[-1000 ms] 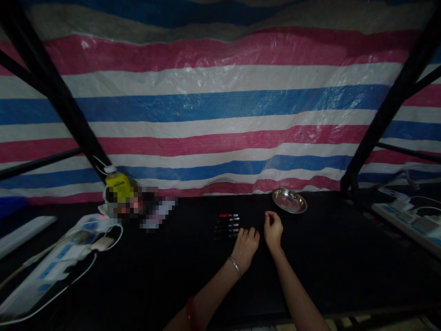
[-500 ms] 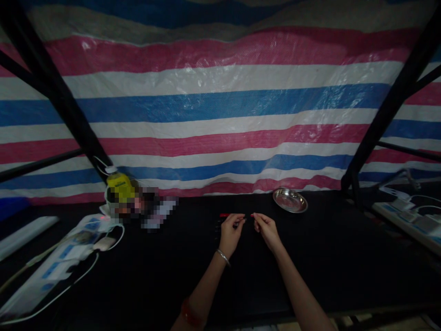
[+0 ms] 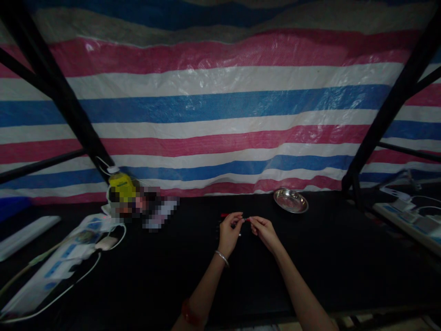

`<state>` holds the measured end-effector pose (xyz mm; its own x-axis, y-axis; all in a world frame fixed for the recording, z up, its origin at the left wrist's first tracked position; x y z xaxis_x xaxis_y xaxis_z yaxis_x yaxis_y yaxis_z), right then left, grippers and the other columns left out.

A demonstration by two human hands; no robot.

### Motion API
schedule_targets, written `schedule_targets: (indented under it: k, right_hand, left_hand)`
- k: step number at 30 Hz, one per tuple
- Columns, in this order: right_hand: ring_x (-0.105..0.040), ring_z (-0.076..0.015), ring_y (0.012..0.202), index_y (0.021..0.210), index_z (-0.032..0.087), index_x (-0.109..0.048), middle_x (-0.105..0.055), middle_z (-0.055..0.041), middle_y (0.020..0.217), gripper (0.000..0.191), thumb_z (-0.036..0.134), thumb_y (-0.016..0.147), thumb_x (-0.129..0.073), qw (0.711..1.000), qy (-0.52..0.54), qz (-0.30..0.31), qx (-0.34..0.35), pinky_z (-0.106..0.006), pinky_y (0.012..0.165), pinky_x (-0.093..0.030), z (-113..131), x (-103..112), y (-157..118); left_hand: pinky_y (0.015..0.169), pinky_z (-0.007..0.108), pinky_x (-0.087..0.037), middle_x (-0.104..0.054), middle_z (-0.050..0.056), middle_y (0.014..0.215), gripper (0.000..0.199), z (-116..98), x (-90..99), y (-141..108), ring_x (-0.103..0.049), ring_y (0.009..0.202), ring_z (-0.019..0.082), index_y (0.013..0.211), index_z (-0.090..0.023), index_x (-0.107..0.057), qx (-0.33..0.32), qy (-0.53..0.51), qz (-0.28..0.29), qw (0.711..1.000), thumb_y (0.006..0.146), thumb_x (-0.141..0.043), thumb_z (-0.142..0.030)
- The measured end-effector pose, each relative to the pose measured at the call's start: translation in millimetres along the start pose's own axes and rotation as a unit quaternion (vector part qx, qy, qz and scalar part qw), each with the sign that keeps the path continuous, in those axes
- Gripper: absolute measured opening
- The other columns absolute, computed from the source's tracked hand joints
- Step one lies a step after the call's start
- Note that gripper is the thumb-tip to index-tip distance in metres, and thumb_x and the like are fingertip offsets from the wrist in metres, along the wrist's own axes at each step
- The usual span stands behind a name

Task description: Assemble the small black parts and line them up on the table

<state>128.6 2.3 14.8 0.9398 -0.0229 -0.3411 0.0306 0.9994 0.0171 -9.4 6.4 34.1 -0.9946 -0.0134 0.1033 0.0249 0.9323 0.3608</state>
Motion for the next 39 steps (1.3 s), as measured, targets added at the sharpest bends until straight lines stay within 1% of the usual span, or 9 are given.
schedule_targets:
  k: [9,14,18,24,26,29,32,35,39]
  right_hand:
    - [-0.038,-0.006,0.039,0.066,0.015,-0.065,-0.057,0.0007,0.054,0.034,0.043,0.052,-0.079,1.0,0.014,-0.02,-0.01,-0.022,0.038,-0.025,0,-2,-1]
    - [-0.04,-0.0062,0.037,0.075,0.016,-0.066,-0.061,0.0002,0.057,0.039,0.044,0.051,-0.078,0.999,0.008,-0.031,-0.003,-0.021,0.036,-0.027,-3,-5,0]
    - [-0.042,-0.0064,0.038,0.075,0.016,-0.068,-0.065,-0.0032,0.066,0.039,0.051,0.059,-0.072,0.999,-0.035,0.011,0.003,-0.021,0.037,-0.029,-5,-7,-1]
    - [-0.046,-0.0075,0.043,0.089,0.018,-0.069,-0.067,-0.002,0.07,0.042,0.051,0.064,-0.067,0.994,-0.085,0.06,0.026,-0.021,0.042,-0.034,-7,-14,-4]
    - [-0.051,-0.0102,0.048,0.089,0.018,-0.069,-0.068,-0.0025,0.071,0.04,0.05,0.064,-0.067,0.992,-0.102,0.057,0.048,-0.022,0.045,-0.038,-10,-17,-1]
    - [-0.062,-0.0168,0.065,0.087,0.018,-0.069,-0.07,-0.0047,0.075,0.034,0.046,0.067,-0.066,0.989,-0.112,0.022,0.099,-0.028,0.063,-0.046,-15,-15,6]
    - [-0.064,-0.0206,0.079,0.089,0.019,-0.069,-0.071,-0.006,0.081,0.03,0.041,0.071,-0.063,0.977,-0.154,-0.048,0.142,-0.035,0.077,-0.046,-17,-7,16]
    - [-0.063,-0.0223,0.084,0.087,0.021,-0.071,-0.071,-0.0058,0.088,0.023,0.037,0.073,-0.06,0.949,-0.257,-0.079,0.164,-0.038,0.082,-0.044,-16,2,24]
    - [-0.061,-0.0222,0.08,0.082,0.023,-0.072,-0.07,-0.0055,0.084,0.018,0.029,0.075,-0.057,0.912,-0.356,-0.06,0.194,-0.04,0.082,-0.043,-15,6,34]
  left_hand:
    - [0.073,0.028,-0.049,-0.067,0.003,0.081,0.02,-4,-1.5,-2,-0.063,0.076,0.014,0.091,-0.017,-0.064,0.014,0.0,0.017,1.0,0.072,-0.061,-0.021]
    - [0.075,0.029,-0.051,-0.067,0.004,0.081,0.02,-5,-2.0,-3,-0.064,0.075,0.014,0.092,-0.016,-0.063,0.016,-0.009,0.033,0.999,0.073,-0.059,-0.02]
    - [0.073,0.028,-0.052,-0.067,0.004,0.082,0.018,-4,0.5,-1,-0.064,0.076,0.014,0.09,-0.015,-0.063,0.028,0.001,0.008,1.0,0.073,-0.059,-0.019]
    - [0.067,0.027,-0.053,-0.068,0.005,0.082,0.017,2,3.5,2,-0.064,0.076,0.015,0.088,-0.015,-0.063,0.043,-0.011,-0.006,0.999,0.072,-0.059,-0.019]
    - [0.069,0.028,-0.053,-0.068,0.006,0.084,0.016,3,4.2,3,-0.064,0.077,0.016,0.088,-0.015,-0.064,0.037,0.002,0.002,0.999,0.074,-0.057,-0.019]
    - [0.076,0.032,-0.05,-0.068,0.007,0.092,0.02,2,8.2,4,-0.063,0.084,0.017,0.094,-0.017,-0.063,0.004,0.058,0.004,0.998,0.077,-0.053,-0.018]
    - [0.087,0.038,-0.043,-0.065,0.007,0.103,0.026,1,18.2,6,-0.058,0.097,0.02,0.1,-0.02,-0.062,-0.021,0.168,-0.043,0.985,0.077,-0.051,-0.015]
    - [0.093,0.046,-0.034,-0.062,0.01,0.111,0.03,4,30.7,9,-0.051,0.11,0.025,0.106,-0.02,-0.059,0.042,0.293,-0.084,0.951,0.079,-0.047,-0.014]
    - [0.093,0.048,-0.029,-0.061,0.015,0.111,0.033,14,40.2,13,-0.049,0.113,0.028,0.114,-0.016,-0.053,0.15,0.339,-0.067,0.926,0.082,-0.043,-0.016]
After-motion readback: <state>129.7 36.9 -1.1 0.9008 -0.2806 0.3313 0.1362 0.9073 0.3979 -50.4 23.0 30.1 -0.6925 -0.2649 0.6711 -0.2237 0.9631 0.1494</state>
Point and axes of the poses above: each hand's wrist, its own y-axis towards the middle knuckle, its own x-axis out of the back of the hand, z = x × y, the point moved 1 cm from there along y, towards the middle knuckle
